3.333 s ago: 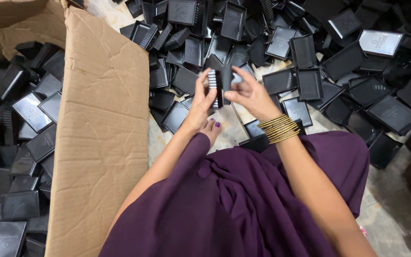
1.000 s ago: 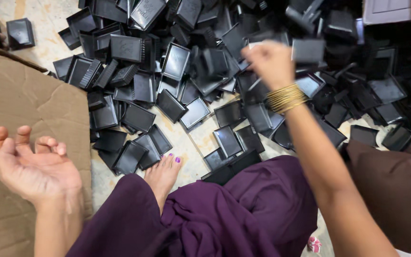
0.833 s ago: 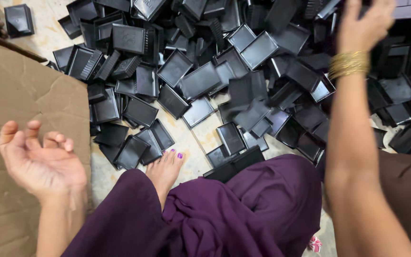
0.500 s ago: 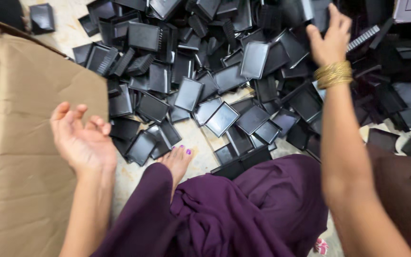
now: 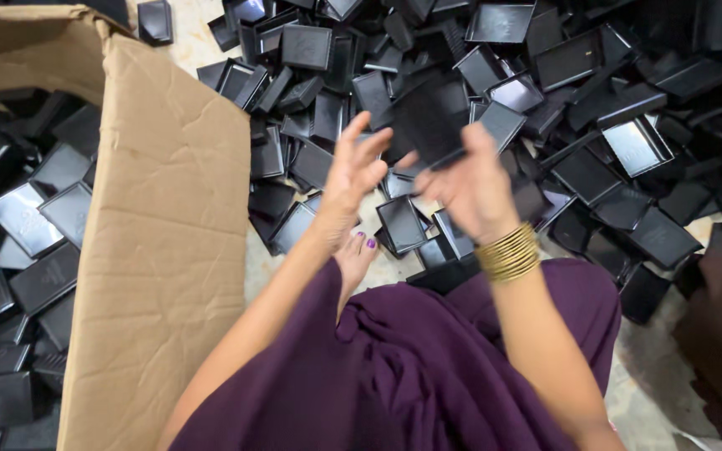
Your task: The person sits on the floor among a large pile of black plastic boxes and repeatedly picks up a base and lid, snaps the lid closed onto the base by hand, and places the closed box into a cardboard box beside them. Another person's hands occasionally sort boxes at the edge of the frame.
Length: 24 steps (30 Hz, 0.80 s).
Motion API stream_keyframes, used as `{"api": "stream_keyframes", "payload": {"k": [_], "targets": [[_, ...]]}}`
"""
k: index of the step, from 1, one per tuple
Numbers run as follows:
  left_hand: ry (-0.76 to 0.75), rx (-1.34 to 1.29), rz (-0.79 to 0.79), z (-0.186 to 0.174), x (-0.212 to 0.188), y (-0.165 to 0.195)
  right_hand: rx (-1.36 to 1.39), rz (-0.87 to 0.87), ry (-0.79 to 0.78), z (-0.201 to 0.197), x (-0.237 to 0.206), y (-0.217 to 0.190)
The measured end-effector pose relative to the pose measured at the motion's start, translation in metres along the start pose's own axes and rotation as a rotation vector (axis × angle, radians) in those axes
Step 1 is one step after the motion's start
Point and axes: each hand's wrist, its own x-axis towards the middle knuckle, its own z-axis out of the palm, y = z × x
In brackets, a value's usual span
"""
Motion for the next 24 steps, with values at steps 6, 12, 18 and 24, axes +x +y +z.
{"api": "stream_keyframes", "payload": {"k": [6, 12, 18, 24], "targets": [[0.254, -0.622, -0.235, -0.011, -0.017, -0.019, -0.697, 0.058, 0.029, 0.016, -0.001, 0.026], [0.328, -0.771, -0.276, -0.018, -0.029, -0.013, -1.744, -0.128, -0.049, 0.009, -0.018, 0.072], [0.294, -0.726, -0.299, -0.013, -0.034, -0.023, -1.584, 0.006, -0.016, 0.000, -0.001, 0.076], [0.275, -0.733, -0.294, -0.018, -0.038, -0.039, -0.316, 0.023, 0.102, -0.015, -0.001, 0.030]]}}
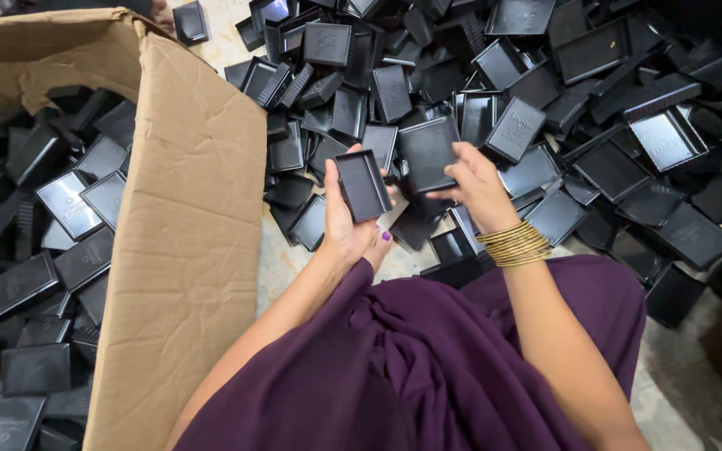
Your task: The person sits on the floor among a large pile of black plastic boxes and repeatedly picks up a base and lid, snaps the lid closed onto the base by hand, and places the closed box into a cardboard box beside them. Another person's hands occasionally sort boxes at the edge of the frame.
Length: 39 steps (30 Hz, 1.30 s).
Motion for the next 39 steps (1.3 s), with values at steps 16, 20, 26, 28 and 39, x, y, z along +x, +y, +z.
{"api": "stream_keyframes", "payload": {"k": [16, 20, 26, 28, 39], "targets": [[0.024, 0.136, 0.052, 0.010, -0.005, -0.007, -0.636, -0.184, -0.002, 0.061, -0.023, -0.010], [-0.017, 0.239, 0.143, 0.011, -0.005, -0.007, -0.442, -0.093, -0.055, 0.070, -0.026, -0.010], [-0.008, 0.291, 0.159, 0.012, -0.007, -0.006, -0.480, -0.097, -0.075, 0.076, -0.030, -0.009], [-0.037, 0.370, 0.205, 0.013, -0.006, -0.005, -0.485, -0.102, -0.064, 0.076, -0.031, -0.010], [-0.064, 0.500, 0.255, 0.015, -0.008, -0.002, -0.434, -0.115, -0.026, 0.078, -0.032, -0.015]]}}
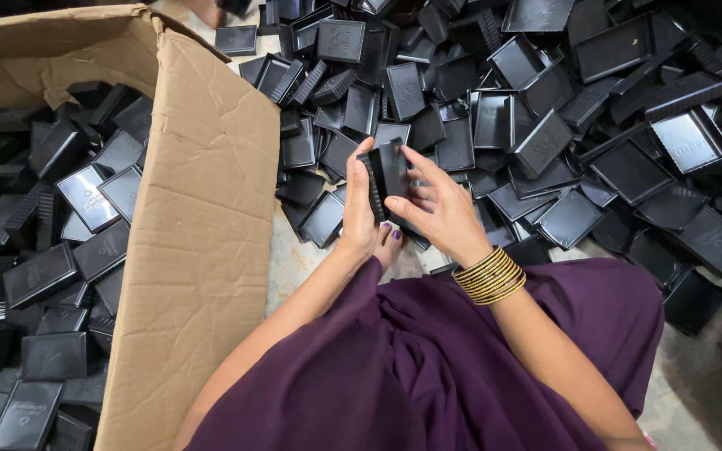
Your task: The person sits on the floor among a large pile of black plastic boxes and repeatedly picks up a base and lid, snaps the lid closed onto the base by hand, and places the closed box into a cardboard box beside them. Another person's hands occasionally sort boxes at the edge of the frame.
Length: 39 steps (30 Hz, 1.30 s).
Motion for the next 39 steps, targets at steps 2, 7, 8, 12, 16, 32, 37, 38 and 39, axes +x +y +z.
{"api": "stream_keyframes", "payload": {"k": [2, 7, 8, 12, 16, 32, 37, 38, 39], "targets": [[0.000, -0.040, -0.027, 0.000, -0.001, -0.001, 0.005, 0.020, -0.049, 0.000, 0.000, 0.000], [0.011, -0.115, -0.087, 0.002, -0.002, -0.001, -0.158, 0.001, -0.045, 0.008, -0.002, 0.003], [-0.005, -0.111, -0.086, 0.003, -0.002, 0.001, -0.197, -0.021, -0.039, 0.010, -0.002, 0.005], [-0.026, -0.193, -0.101, 0.004, -0.002, 0.004, -0.069, -0.004, -0.096, 0.012, 0.001, 0.016], [-0.055, -0.102, -0.015, 0.001, 0.001, 0.002, 0.397, 0.037, -0.169, 0.004, 0.007, 0.029], [0.217, 0.614, 0.275, -0.009, -0.002, 0.017, 0.335, 0.139, -0.053, -0.016, 0.016, 0.035], [0.265, 0.589, 0.245, 0.002, -0.002, 0.032, 0.273, 0.101, -0.048, -0.016, 0.017, 0.039], [0.275, 0.680, 0.264, 0.004, -0.003, 0.035, 0.274, 0.099, -0.049, -0.016, 0.017, 0.041], [0.284, 0.770, 0.281, 0.006, -0.004, 0.037, 0.274, 0.098, -0.048, -0.016, 0.017, 0.042]]}}
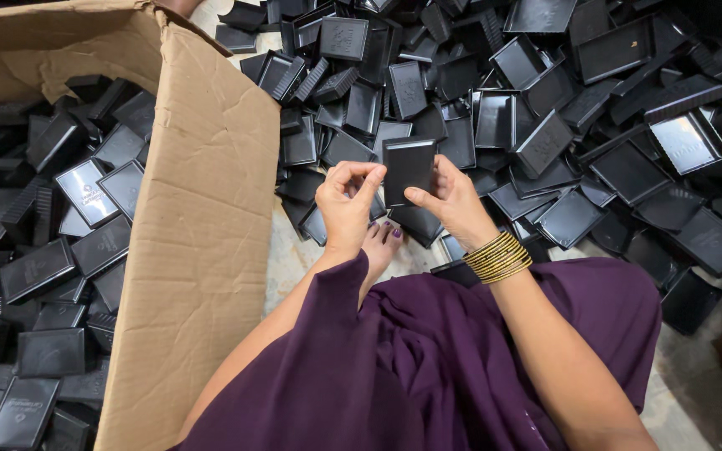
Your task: The person sits on the floor among a large pile of black plastic boxes and repeatedly picks up a base and lid, snaps the lid closed onto the base by hand, and places the closed box into a cardboard box beside them. Another person's hands occasionally sort boxes at the edge of the frame.
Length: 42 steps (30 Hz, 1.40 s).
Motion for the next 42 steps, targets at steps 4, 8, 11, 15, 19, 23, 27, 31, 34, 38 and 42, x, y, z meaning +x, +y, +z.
{"api": "stream_keyframes", "payload": {"k": [4, 8, 11, 15, 19, 23, 27, 31, 34, 38, 42], "targets": [[-0.049, 0.224, 0.413, -0.004, -0.003, 0.007, 0.136, 0.012, -0.054, -0.001, 0.000, 0.004], [-0.082, 0.117, 0.310, -0.003, -0.001, 0.005, 0.374, 0.109, -0.109, -0.003, 0.001, 0.002], [-0.092, -0.063, -0.038, 0.001, 0.003, 0.007, 0.307, 0.091, -0.105, -0.001, 0.000, -0.002], [-0.174, -0.002, 0.026, -0.002, 0.006, 0.018, 0.275, 0.007, -0.256, 0.009, -0.005, -0.006], [-0.068, -0.051, 0.005, -0.004, 0.004, 0.016, 0.155, -0.050, -0.243, 0.016, -0.007, -0.011], [-0.039, -0.034, 0.065, -0.006, 0.003, -0.003, 0.041, -0.062, -0.223, 0.010, -0.007, -0.012], [0.394, -0.357, 0.172, -0.053, 0.040, 0.000, -0.269, -0.054, -0.198, -0.003, -0.007, 0.001], [0.615, -0.902, 0.191, -0.137, 0.091, 0.023, -1.091, -0.066, -0.054, -0.004, -0.005, 0.034], [0.598, -1.116, 0.047, -0.137, 0.094, 0.020, -1.234, -0.099, -0.050, -0.002, 0.000, 0.062], [0.133, -0.818, -0.155, -0.067, 0.066, -0.002, -0.938, -0.209, -0.059, -0.021, 0.014, 0.073], [-0.060, -0.655, -0.388, -0.006, 0.038, -0.008, -0.276, 0.014, -0.127, -0.062, 0.015, 0.041]]}}
